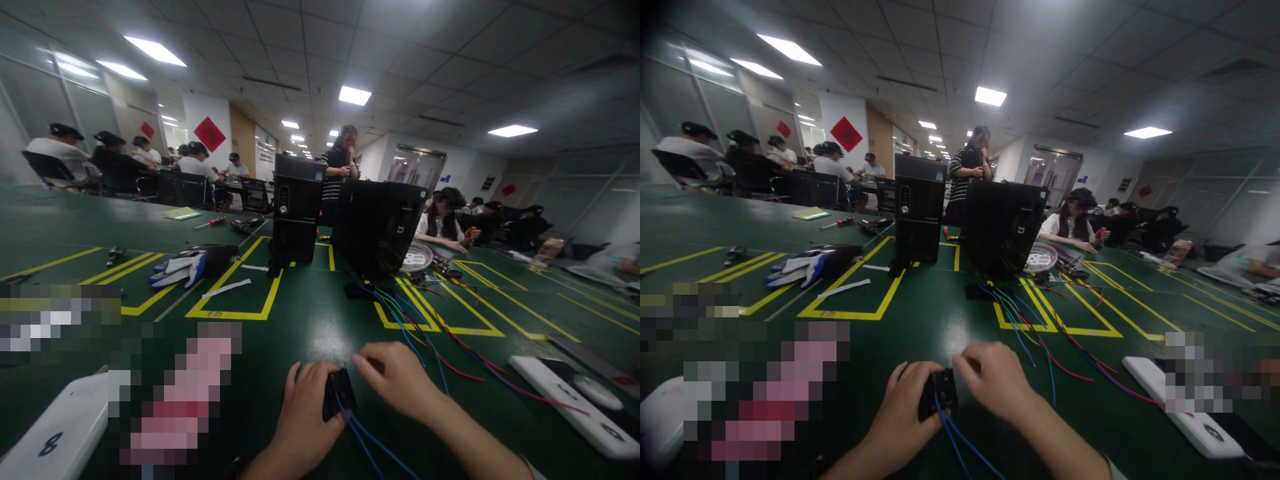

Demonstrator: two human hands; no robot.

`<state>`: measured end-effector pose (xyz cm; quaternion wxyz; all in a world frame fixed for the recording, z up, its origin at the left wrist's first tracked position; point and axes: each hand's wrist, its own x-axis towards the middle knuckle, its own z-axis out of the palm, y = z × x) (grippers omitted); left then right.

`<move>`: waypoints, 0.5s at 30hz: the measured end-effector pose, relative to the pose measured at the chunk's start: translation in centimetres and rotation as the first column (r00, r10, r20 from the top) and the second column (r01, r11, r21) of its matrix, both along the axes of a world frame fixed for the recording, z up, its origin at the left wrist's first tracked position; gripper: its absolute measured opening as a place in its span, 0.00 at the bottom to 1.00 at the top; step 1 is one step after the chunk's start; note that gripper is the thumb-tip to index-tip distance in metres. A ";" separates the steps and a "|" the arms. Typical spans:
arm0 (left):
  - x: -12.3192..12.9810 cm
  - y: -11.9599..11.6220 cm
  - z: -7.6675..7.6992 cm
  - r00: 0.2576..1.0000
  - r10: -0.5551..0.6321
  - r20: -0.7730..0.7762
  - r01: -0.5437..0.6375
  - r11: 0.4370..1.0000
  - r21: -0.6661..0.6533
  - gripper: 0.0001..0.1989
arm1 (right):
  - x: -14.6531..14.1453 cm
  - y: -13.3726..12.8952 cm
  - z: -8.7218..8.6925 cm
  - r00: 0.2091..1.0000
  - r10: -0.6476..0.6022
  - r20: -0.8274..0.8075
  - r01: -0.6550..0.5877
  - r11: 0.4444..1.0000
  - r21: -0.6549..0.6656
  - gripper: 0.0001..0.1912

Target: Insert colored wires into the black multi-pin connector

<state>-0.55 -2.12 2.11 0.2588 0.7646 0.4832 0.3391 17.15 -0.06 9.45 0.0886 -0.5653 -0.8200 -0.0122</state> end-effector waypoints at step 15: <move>0.3 0.2 -0.2 0.999 0.028 -0.026 -0.027 0.999 0.034 0.19 | -0.9 -5.4 -3.3 0.930 -0.063 -0.363 -0.046 0.957 -0.285 0.14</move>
